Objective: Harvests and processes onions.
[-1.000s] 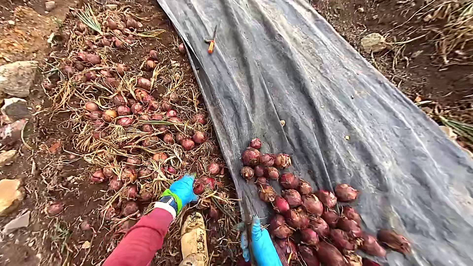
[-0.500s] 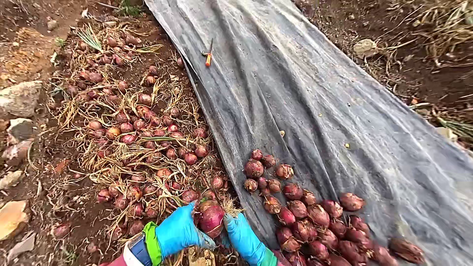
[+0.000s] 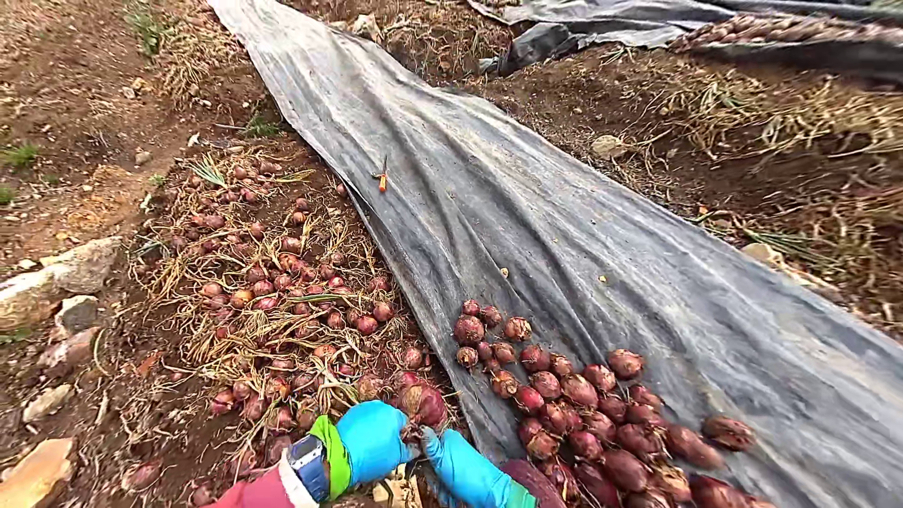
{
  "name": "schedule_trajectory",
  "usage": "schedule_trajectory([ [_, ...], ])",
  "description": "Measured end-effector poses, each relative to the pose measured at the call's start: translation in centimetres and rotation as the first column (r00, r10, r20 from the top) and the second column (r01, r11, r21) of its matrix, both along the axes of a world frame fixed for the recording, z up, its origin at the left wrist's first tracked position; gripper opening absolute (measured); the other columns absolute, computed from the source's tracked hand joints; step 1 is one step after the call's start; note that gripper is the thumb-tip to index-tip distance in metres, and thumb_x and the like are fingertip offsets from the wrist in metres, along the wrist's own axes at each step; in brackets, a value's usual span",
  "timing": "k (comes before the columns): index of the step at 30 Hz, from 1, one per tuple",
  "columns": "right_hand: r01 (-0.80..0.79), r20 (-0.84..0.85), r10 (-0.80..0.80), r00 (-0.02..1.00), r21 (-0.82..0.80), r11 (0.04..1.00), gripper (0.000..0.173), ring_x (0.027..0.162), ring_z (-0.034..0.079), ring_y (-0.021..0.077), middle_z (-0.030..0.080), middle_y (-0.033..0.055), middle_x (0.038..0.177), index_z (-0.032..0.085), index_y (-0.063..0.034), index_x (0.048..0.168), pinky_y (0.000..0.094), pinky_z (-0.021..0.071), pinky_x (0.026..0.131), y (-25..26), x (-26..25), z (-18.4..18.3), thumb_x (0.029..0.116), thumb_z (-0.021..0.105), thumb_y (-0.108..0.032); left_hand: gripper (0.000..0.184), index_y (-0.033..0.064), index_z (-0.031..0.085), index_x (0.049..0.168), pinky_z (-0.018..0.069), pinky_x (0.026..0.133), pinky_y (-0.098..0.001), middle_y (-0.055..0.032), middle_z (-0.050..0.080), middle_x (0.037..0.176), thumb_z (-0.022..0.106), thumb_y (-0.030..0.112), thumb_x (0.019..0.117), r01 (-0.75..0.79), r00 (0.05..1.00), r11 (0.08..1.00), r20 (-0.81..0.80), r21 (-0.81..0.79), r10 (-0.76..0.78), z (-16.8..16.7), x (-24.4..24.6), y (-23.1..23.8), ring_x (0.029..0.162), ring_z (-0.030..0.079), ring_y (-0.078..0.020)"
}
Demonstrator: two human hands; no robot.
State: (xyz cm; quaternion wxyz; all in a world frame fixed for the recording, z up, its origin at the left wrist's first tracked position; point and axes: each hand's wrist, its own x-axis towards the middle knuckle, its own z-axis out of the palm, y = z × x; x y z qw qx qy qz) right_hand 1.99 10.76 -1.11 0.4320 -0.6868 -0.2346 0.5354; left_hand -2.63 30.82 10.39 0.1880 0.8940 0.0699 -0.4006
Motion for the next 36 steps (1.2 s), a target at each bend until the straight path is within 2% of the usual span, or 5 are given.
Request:
schedule_trajectory([
  [8,0.714,-0.158,-0.7,0.697,0.063,0.697,0.083,0.042,0.057,0.0218,0.057,0.0077,0.055,0.061,-0.0039,0.094,0.0402,0.0539,0.041,-2.0,2.0,-4.6,0.1038,0.006,-0.066,0.045,0.0153,0.074,0.112,0.0541,0.094,-0.062,-0.0132,0.074,0.11,0.061,0.055,0.0975,-0.445,0.895,0.864,0.082,0.238,0.438,-10.5,4.3,8.6,0.11,0.07,-0.0344],
  [15,0.611,-0.155,-0.641,0.752,-0.201,0.765,0.075,0.046,0.058,0.0181,0.061,0.0066,0.061,0.066,-0.0026,0.11,0.0353,0.0535,0.046,-2.8,2.8,-6.8,0.1093,0.01,-0.053,0.108,0.0136,0.034,0.16,0.0542,0.101,-0.0585,-0.0166,0.065,0.137,0.088,0.036,0.0688,-0.703,0.675,0.648,-0.013,0.295,0.738,-29.2,2.1,8.4,0.121,0.067,-0.0346],
  [23,0.409,-0.365,-0.449,0.815,-0.186,0.893,0.088,0.049,0.06,0.0215,0.062,0.0083,0.062,0.067,-0.004,0.101,0.0398,0.0562,0.048,0.9,3.3,-12.2,0.1006,0.012,-0.073,0.082,0.0151,0.064,0.134,0.0552,0.1,-0.055,-0.0103,0.074,0.118,0.092,0.046,0.063,-0.612,0.791,0.791,-0.041,-0.02,0.611,-19.3,1.5,9.1,0.113,0.07,-0.0284],
  [30,0.374,-0.151,-0.35,0.924,0.177,0.91,0.089,0.047,0.059,0.0175,0.061,0.004,0.06,0.063,-0.0101,0.083,0.0361,0.0544,0.045,6.0,4.1,-5.7,0.0834,0.03,-0.093,0.075,0.0177,0.074,0.116,0.0601,0.094,-0.0466,-0.0008,0.077,0.104,0.085,0.071,0.0638,-0.436,0.861,0.843,0.127,-0.316,0.493,-11.0,-0.5,7.0,0.102,0.073,-0.0145],
  [36,0.179,-0.134,-0.183,0.974,-0.038,0.983,0.082,0.044,0.054,0.0184,0.057,0.005,0.058,0.069,-0.0101,0.091,0.0375,0.0506,0.044,3.7,5.2,-4.0,0.0968,0.025,-0.079,0.075,0.0202,0.073,0.115,0.0566,0.092,-0.0559,-0.0065,0.076,0.102,0.079,0.078,0.0674,-0.456,0.89,0.884,0.081,0.104,0.45,-9.7,0.3,10.3,0.102,0.072,-0.0266],
])
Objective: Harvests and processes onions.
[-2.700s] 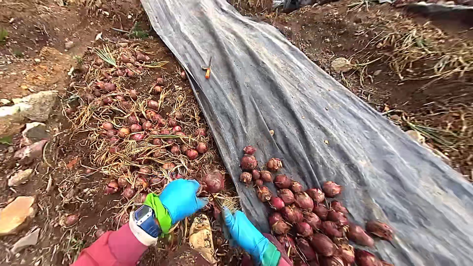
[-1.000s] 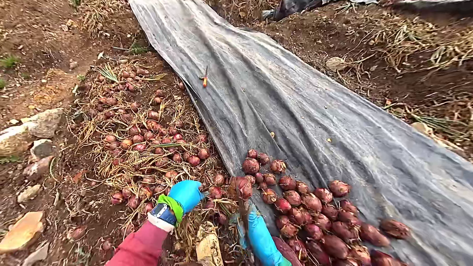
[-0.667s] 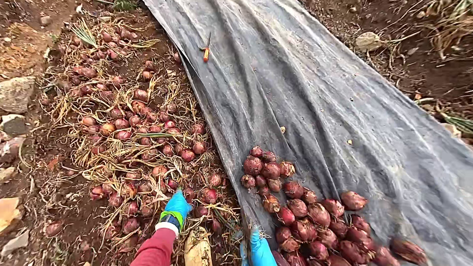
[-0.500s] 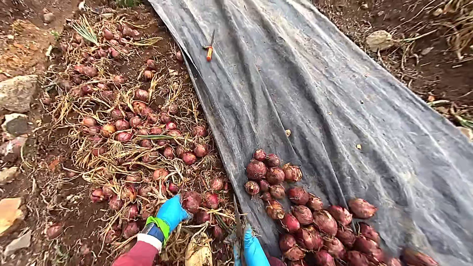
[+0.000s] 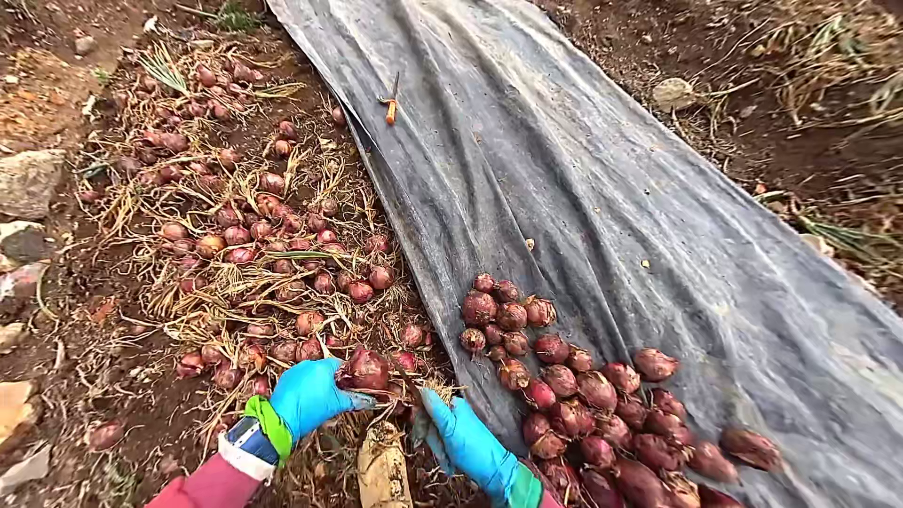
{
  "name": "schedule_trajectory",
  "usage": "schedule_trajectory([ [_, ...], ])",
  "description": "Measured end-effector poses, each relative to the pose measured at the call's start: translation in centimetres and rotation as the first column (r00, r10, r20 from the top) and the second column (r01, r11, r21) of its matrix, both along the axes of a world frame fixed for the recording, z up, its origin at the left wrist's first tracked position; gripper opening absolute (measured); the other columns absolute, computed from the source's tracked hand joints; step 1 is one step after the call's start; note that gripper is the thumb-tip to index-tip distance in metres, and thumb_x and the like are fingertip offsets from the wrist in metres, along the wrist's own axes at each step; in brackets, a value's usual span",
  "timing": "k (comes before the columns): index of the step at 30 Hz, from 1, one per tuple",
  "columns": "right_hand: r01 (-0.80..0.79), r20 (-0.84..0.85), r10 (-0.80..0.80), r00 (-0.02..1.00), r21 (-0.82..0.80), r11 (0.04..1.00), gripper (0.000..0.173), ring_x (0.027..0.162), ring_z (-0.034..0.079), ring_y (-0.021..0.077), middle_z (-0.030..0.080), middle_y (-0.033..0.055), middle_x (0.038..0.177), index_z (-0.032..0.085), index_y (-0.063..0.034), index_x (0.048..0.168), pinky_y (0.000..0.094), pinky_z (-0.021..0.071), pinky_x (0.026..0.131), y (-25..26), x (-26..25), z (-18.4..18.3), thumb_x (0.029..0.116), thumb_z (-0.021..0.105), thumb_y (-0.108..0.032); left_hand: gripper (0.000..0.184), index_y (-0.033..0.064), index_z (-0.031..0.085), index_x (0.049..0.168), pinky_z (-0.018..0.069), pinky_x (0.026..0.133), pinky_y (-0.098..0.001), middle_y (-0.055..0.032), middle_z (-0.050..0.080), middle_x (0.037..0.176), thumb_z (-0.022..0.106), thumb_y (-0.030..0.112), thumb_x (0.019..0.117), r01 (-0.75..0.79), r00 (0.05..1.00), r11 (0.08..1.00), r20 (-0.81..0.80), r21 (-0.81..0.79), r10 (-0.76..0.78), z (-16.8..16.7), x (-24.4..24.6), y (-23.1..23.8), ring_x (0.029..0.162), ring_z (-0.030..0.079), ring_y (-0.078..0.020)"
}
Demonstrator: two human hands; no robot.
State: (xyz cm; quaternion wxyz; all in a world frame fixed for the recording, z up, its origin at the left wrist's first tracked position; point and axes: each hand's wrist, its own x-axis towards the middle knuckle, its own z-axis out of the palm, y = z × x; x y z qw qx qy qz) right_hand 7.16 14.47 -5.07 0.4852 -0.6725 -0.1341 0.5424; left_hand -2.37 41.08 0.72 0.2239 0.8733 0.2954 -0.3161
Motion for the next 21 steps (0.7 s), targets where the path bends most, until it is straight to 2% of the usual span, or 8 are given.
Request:
schedule_trajectory([
  [3,-0.028,0.003,0.029,1.0,-0.146,0.989,0.083,0.049,0.059,0.0203,0.061,0.0065,0.062,0.068,-0.0084,0.091,0.0394,0.0543,0.049,-0.4,-0.5,-2.8,0.0979,0.023,-0.078,0.06,0.0208,0.076,0.111,0.0607,0.093,-0.0448,0.0013,0.077,0.1,0.079,0.068,0.0745,-0.143,0.957,0.974,0.226,-0.174,0.181,-2.4,-1.0,-1.4,0.1,0.074,-0.0129],
  [6,-0.305,0.025,0.318,0.948,-0.229,0.925,0.086,0.059,0.064,0.021,0.064,0.0064,0.069,0.065,-0.0086,0.086,0.044,0.0566,0.061,-0.3,-0.1,-4.4,0.0935,0.022,-0.083,0.051,0.0107,0.074,0.106,0.0549,0.092,-0.059,-0.0129,0.074,0.101,0.063,0.059,0.0929,0.188,0.982,0.934,0.038,-0.305,-0.185,-2.8,0.7,-5.4,0.103,0.071,-0.0311],
  [9,-0.002,0.042,0.006,0.999,-0.098,0.995,0.087,0.049,0.059,0.0187,0.06,0.0045,0.06,0.065,-0.01,0.083,0.0386,0.0535,0.048,-1.3,0.1,-4.9,0.0928,0.019,-0.084,0.039,0.0181,0.074,0.118,0.0529,0.099,-0.0571,-0.0092,0.075,0.114,0.062,0.049,0.0972,0.166,0.986,0.951,0.045,-0.26,-0.16,-3.7,3.2,-5.2,0.112,0.07,-0.0287],
  [11,0.353,0.011,-0.353,0.936,0.009,0.936,0.093,0.041,0.055,0.0198,0.058,0.0063,0.056,0.065,-0.0048,0.091,0.0378,0.0518,0.04,-1.8,0.7,-5.5,0.0962,0.011,-0.079,0.037,0.0201,0.076,0.119,0.0549,0.097,-0.0546,-0.0073,0.077,0.109,0.066,0.048,0.0973,-0.125,0.988,0.983,0.072,-0.135,0.135,-4.6,3.9,-1.7,0.107,0.072,-0.0257],
  [13,0.51,0.003,-0.51,0.86,-0.011,0.86,0.09,0.04,0.055,0.0215,0.057,0.0074,0.055,0.064,-0.004,0.094,0.0398,0.0515,0.038,-2.9,1.7,-6.5,0.1014,0.002,-0.069,0.031,0.0147,0.077,0.109,0.059,0.086,-0.0563,-0.0077,0.077,0.091,0.073,0.042,0.0943,-0.42,0.888,0.905,0.174,-0.069,0.426,-5.5,2.9,1.0,0.089,0.074,-0.0253],
  [16,0.457,0.003,-0.461,0.887,-0.138,0.879,0.086,0.042,0.057,0.0217,0.059,0.0078,0.057,0.067,-0.0048,0.096,0.0402,0.0538,0.041,-4.9,0.4,-7.2,0.1041,0.004,-0.064,0.035,0.014,0.077,0.11,0.0568,0.086,-0.0616,-0.0122,0.077,0.095,0.073,0.045,0.0941,-0.511,0.857,0.852,0.142,0.116,0.495,-5.5,2.6,1.7,0.094,0.074,-0.032],
  [19,0.383,-0.065,-0.407,0.911,-0.227,0.895,0.083,0.046,0.06,0.0206,0.062,0.0083,0.059,0.067,-0.0031,0.098,0.0385,0.0549,0.045,-5.6,-2.2,-7.0,0.106,0.008,-0.061,0.039,0.0186,0.074,0.123,0.0543,0.091,-0.0639,-0.0137,0.075,0.114,0.063,0.047,0.0988,-0.371,0.926,0.896,0.028,0.244,0.376,-7.4,5.5,1.0,0.108,0.071,-0.036],
  [21,0.365,-0.081,-0.394,0.916,-0.244,0.899,0.083,0.046,0.059,0.0192,0.061,0.0074,0.058,0.068,-0.0025,0.097,0.0375,0.0542,0.046,-6.3,-3.8,-6.8,0.1056,0.01,-0.062,0.035,0.0178,0.073,0.121,0.0555,0.087,-0.065,-0.0128,0.074,0.117,0.063,0.043,0.0989,-0.21,0.977,0.951,0.02,0.225,0.211,-9.2,7.1,0.3,0.108,0.071,-0.0366],
])
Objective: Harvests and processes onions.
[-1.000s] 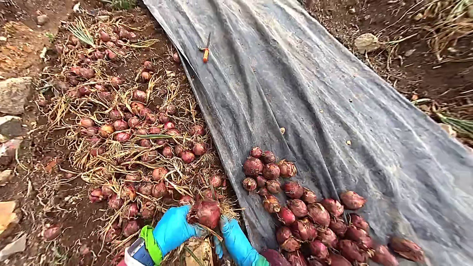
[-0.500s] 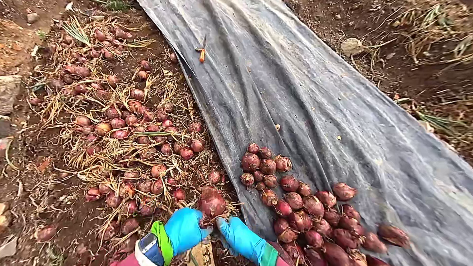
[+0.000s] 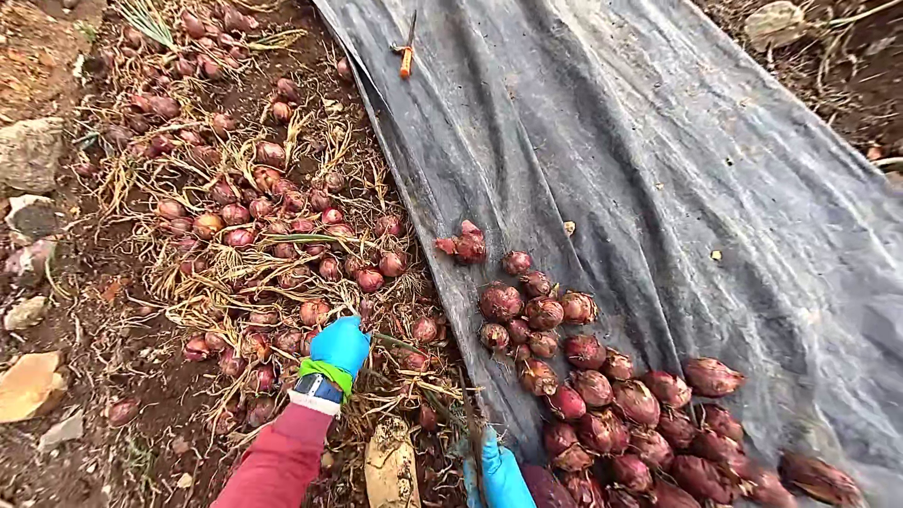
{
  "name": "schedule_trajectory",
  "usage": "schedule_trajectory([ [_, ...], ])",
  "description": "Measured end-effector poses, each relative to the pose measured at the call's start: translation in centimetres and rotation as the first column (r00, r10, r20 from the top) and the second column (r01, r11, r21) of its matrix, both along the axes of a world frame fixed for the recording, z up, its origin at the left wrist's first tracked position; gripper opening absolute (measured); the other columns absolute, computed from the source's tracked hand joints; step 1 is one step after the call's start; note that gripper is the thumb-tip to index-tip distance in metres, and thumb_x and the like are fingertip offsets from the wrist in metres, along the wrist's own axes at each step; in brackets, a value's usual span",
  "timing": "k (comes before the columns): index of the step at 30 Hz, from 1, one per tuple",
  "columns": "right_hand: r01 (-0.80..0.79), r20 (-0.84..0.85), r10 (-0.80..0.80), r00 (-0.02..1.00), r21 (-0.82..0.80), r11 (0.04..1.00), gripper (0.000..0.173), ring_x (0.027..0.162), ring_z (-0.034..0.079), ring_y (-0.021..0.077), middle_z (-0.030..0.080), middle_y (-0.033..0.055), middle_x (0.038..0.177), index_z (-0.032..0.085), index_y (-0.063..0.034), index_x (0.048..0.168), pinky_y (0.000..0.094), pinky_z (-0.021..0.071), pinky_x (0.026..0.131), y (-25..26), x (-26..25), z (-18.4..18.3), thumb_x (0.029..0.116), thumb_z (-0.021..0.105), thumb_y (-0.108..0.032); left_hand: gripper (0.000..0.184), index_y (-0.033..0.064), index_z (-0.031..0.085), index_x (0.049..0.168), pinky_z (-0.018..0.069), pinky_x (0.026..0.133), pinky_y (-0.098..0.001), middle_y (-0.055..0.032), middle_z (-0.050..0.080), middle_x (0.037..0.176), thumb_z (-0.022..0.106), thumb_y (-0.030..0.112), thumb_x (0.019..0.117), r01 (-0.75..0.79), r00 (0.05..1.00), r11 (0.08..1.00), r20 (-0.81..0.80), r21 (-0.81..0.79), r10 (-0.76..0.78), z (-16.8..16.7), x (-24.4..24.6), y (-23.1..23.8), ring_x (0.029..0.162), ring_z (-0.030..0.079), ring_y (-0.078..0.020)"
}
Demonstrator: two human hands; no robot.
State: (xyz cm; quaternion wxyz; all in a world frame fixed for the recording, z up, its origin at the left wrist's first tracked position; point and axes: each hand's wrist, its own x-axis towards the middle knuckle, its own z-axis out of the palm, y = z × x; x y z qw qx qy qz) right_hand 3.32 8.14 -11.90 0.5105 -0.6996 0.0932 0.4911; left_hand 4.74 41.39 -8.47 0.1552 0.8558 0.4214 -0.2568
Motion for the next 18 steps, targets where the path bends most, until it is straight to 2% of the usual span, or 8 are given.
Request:
schedule_trajectory([
  [2,-0.02,0.012,0.02,1.0,0.013,1.0,0.086,0.046,0.059,0.0187,0.062,0.0074,0.058,0.071,-0.0024,0.097,0.0377,0.0542,0.046,-0.8,-1.0,-0.3,0.1043,0.013,-0.066,0.03,0.0198,0.073,0.121,0.0563,0.089,-0.0622,-0.009,0.073,0.12,0.063,0.036,0.098,0.287,0.955,0.95,-0.039,-0.124,-0.294,0.0,1.6,-1.0,0.11,0.07,-0.0333],
  [4,-0.031,0.009,0.031,0.999,0.037,0.999,0.086,0.047,0.059,0.0187,0.063,0.0078,0.059,0.071,-0.0021,0.098,0.0372,0.0539,0.046,-1.7,-2.0,-0.1,0.1043,0.013,-0.065,0.027,0.0183,0.072,0.121,0.0558,0.09,-0.0641,-0.0108,0.073,0.119,0.062,0.024,0.0965,0.56,0.783,0.765,-0.098,-0.318,-0.614,0.8,1.8,-3.0,0.111,0.069,-0.0348],
  [6,-0.031,0.004,0.031,1.0,0.059,0.998,0.085,0.048,0.059,0.0192,0.063,0.0086,0.061,0.07,-0.0014,0.099,0.0368,0.0538,0.047,-2.1,-2.5,0.3,0.1055,0.012,-0.063,0.027,0.0105,0.072,0.119,0.0547,0.086,-0.068,-0.018,0.072,0.115,0.062,0.009,0.0934,0.686,0.588,0.594,-0.161,-0.42,-0.793,-0.1,0.7,-4.1,0.109,0.068,-0.0416],
  [7,-0.04,0.013,0.039,0.999,0.064,0.997,0.084,0.048,0.06,0.0193,0.063,0.0085,0.061,0.07,-0.0013,0.099,0.0368,0.0543,0.047,-2.1,-2.5,0.5,0.1059,0.012,-0.062,0.028,0.0078,0.072,0.119,0.0539,0.087,-0.0683,-0.0205,0.071,0.116,0.063,0.005,0.0927,0.7,0.538,0.573,-0.213,-0.426,-0.815,-1.3,-0.1,-3.8,0.109,0.067,-0.0434],
  [9,-0.073,0.038,0.071,0.997,0.051,0.996,0.084,0.048,0.061,0.019,0.064,0.0077,0.06,0.07,-0.0021,0.094,0.0368,0.0549,0.048,-1.8,-2.4,0.9,0.1058,0.013,-0.063,0.034,0.0058,0.068,0.126,0.0533,0.087,-0.0671,-0.0229,0.067,0.123,0.061,0.001,0.0929,0.704,0.545,0.612,-0.278,-0.36,-0.791,-4.4,-1.7,-1.8,0.109,0.066,-0.0454],
  [12,-0.106,0.063,0.103,0.993,0.043,0.993,0.082,0.049,0.062,0.019,0.064,0.0074,0.06,0.07,-0.0034,0.088,0.0372,0.0557,0.05,-2.0,-1.9,0.7,0.1044,0.019,-0.066,0.055,0.0136,0.056,0.146,0.0556,0.087,-0.066,-0.0205,0.056,0.145,0.059,0.0,0.0927,0.655,0.659,0.711,-0.268,-0.256,-0.703,-7.8,-3.3,0.2,0.111,0.065,-0.0463],
  [15,-0.069,0.017,0.068,0.998,0.058,0.996,0.082,0.051,0.062,0.0197,0.065,0.0083,0.062,0.071,-0.0027,0.094,0.0376,0.0564,0.05,-2.4,-2.0,-0.2,0.1049,0.018,-0.066,0.056,0.0122,0.055,0.146,0.0574,0.085,-0.066,-0.0218,0.055,0.145,0.061,0.001,0.0908,0.517,0.794,0.838,-0.267,-0.175,-0.546,-8.3,-5.5,0.6,0.109,0.067,-0.0476],
  [18,-0.042,-0.026,0.043,0.999,0.025,0.999,0.08,0.05,0.062,0.0213,0.065,0.0097,0.062,0.069,-0.0014,0.093,0.0386,0.0559,0.049,-1.9,-1.1,-0.9,0.1076,0.015,-0.059,0.077,0.0125,0.049,0.152,0.0581,0.085,-0.0658,-0.0182,0.043,0.159,0.076,0.01,0.0806,0.473,0.825,0.854,-0.233,-0.215,-0.515,-7.8,-6.6,1.5,0.114,0.065,-0.0465],
])
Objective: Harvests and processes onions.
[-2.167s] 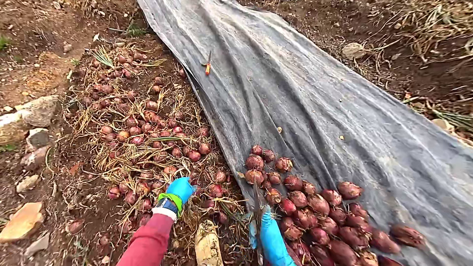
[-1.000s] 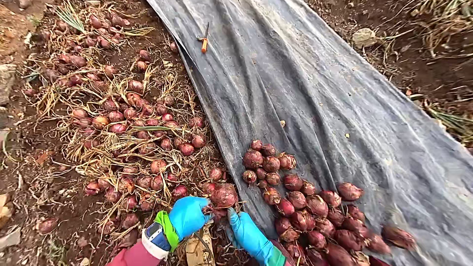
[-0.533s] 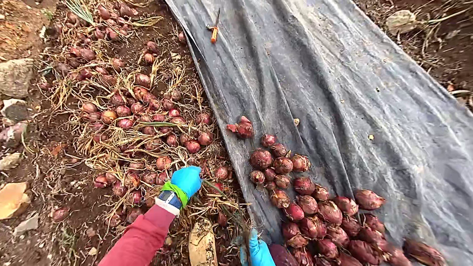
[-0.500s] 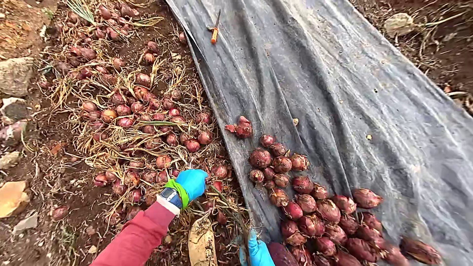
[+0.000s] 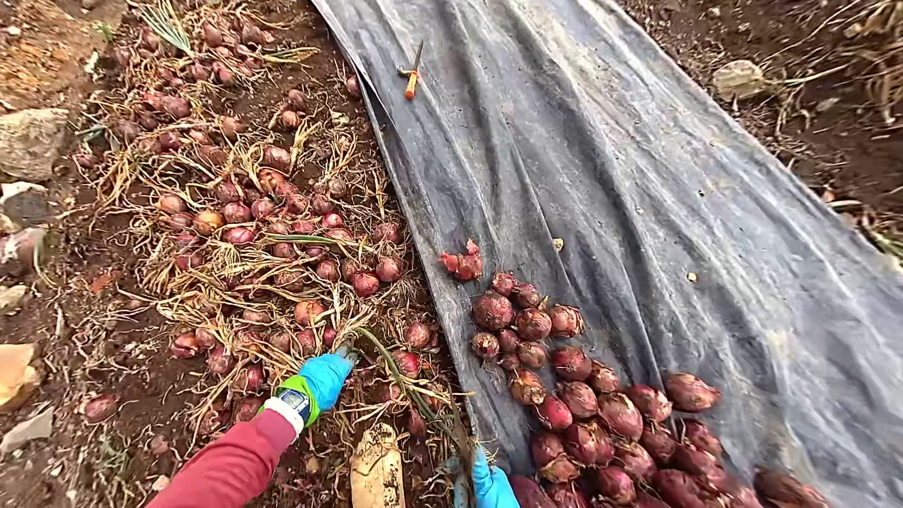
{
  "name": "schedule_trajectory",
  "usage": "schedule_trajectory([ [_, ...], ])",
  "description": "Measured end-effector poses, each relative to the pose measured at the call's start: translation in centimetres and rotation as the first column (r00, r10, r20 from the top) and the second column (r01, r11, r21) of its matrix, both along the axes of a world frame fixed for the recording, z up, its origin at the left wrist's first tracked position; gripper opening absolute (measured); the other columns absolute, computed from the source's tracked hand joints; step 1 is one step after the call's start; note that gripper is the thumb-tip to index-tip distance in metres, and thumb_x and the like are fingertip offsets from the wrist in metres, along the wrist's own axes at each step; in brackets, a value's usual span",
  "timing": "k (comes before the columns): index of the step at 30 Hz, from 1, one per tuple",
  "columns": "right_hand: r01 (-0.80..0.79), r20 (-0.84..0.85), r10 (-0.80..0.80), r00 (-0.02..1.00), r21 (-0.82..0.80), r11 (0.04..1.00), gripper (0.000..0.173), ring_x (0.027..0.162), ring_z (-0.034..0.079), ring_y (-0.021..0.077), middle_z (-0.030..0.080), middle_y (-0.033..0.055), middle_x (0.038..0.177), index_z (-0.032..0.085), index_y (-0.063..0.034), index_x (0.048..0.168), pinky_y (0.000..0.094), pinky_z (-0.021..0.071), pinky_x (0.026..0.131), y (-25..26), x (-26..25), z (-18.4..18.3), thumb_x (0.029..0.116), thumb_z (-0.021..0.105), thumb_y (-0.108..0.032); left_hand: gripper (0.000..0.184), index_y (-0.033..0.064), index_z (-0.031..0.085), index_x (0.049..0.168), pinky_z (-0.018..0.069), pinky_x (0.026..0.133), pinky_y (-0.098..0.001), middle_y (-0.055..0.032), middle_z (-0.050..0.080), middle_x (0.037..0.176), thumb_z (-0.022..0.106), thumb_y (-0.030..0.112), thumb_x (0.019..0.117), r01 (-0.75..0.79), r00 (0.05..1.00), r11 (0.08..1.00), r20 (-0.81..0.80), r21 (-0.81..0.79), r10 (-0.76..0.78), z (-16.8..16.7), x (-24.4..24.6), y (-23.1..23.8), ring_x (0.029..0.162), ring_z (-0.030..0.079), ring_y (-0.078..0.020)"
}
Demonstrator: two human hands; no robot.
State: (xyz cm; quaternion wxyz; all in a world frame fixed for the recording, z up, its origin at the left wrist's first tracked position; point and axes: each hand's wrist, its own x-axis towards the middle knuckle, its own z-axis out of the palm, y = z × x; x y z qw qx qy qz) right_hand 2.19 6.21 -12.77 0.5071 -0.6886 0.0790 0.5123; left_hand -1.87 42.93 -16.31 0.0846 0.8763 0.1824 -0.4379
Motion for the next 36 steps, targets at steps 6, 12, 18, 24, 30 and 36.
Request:
schedule_trajectory([
  [6,0.016,-0.051,-0.018,0.999,-0.041,0.999,0.083,0.05,0.063,0.0216,0.065,0.0101,0.062,0.067,-0.0017,0.089,0.0388,0.0563,0.049,1.1,1.3,-0.6,0.1079,0.008,-0.056,0.103,0.0123,0.049,0.15,0.054,0.104,-0.0554,-0.0157,0.07,0.127,0.092,0.052,0.0647,-0.75,0.643,0.636,0.026,-0.181,0.766,-0.7,-11.7,-4.2,0.119,0.068,-0.0315],
  [12,-0.087,-0.191,0.086,0.978,0.004,0.996,0.088,0.049,0.061,0.0242,0.063,0.0115,0.063,0.064,-0.0028,0.099,0.041,0.0561,0.048,4.2,2.0,-1.8,0.102,0.007,-0.07,0.07,0.0097,0.069,0.125,0.0609,0.097,-0.0354,-0.0008,0.076,0.112,0.089,0.052,0.0737,-0.673,0.278,0.397,0.285,-0.624,0.918,5.3,-11.3,-5.8,0.105,0.073,-0.0094],
  [18,-0.175,0.148,0.117,0.982,0.482,0.858,0.08,0.044,0.058,0.018,0.061,0.0045,0.058,0.064,-0.0089,0.081,0.0354,0.0537,0.042,10.6,3.4,4.3,0.0837,0.048,-0.087,0.066,0.0179,0.077,0.104,0.0618,0.086,-0.0439,0.0018,0.077,0.093,0.078,0.075,0.0713,-0.179,0.719,0.81,0.488,-0.559,0.496,14.7,-2.4,-2.9,0.092,0.074,-0.011],
  [24,-0.235,0.19,0.184,0.964,0.295,0.926,0.09,0.042,0.054,0.0177,0.057,0.0046,0.056,0.069,-0.0078,0.092,0.0363,0.0512,0.041,9.6,5.8,5.1,0.0923,0.024,-0.085,0.063,0.0207,0.076,0.108,0.0575,0.088,-0.0553,-0.0058,0.076,0.096,0.079,0.073,0.0726,-0.272,0.877,0.943,0.353,-0.193,0.325,15.5,0.7,-1.1,0.097,0.073,-0.0258],
  [30,-0.446,0.153,0.427,0.891,0.123,0.887,0.092,0.049,0.061,0.0191,0.061,0.005,0.063,0.061,-0.0102,0.083,0.038,0.055,0.048,7.6,9.3,1.7,0.0881,0.015,-0.09,0.04,0.012,0.072,0.111,0.0532,0.092,-0.0593,-0.0124,0.074,0.107,0.061,0.048,0.0985,0.011,0.99,0.902,0.133,-0.431,0.052,15.1,6.4,-7.6,0.105,0.07,-0.0322],
  [36,-0.606,0.148,0.591,0.793,0.082,0.791,0.083,0.05,0.06,0.0153,0.06,0.0015,0.063,0.06,-0.0117,0.083,0.0356,0.0539,0.05,6.1,12.6,2.4,0.094,0.019,-0.083,0.041,0.0181,0.072,0.121,0.0545,0.095,-0.0566,-0.0085,0.075,0.11,0.06,0.051,0.0987,-0.076,0.983,0.905,0.119,-0.418,0.137,13.2,9.8,-9.9,0.109,0.07,-0.0284],
])
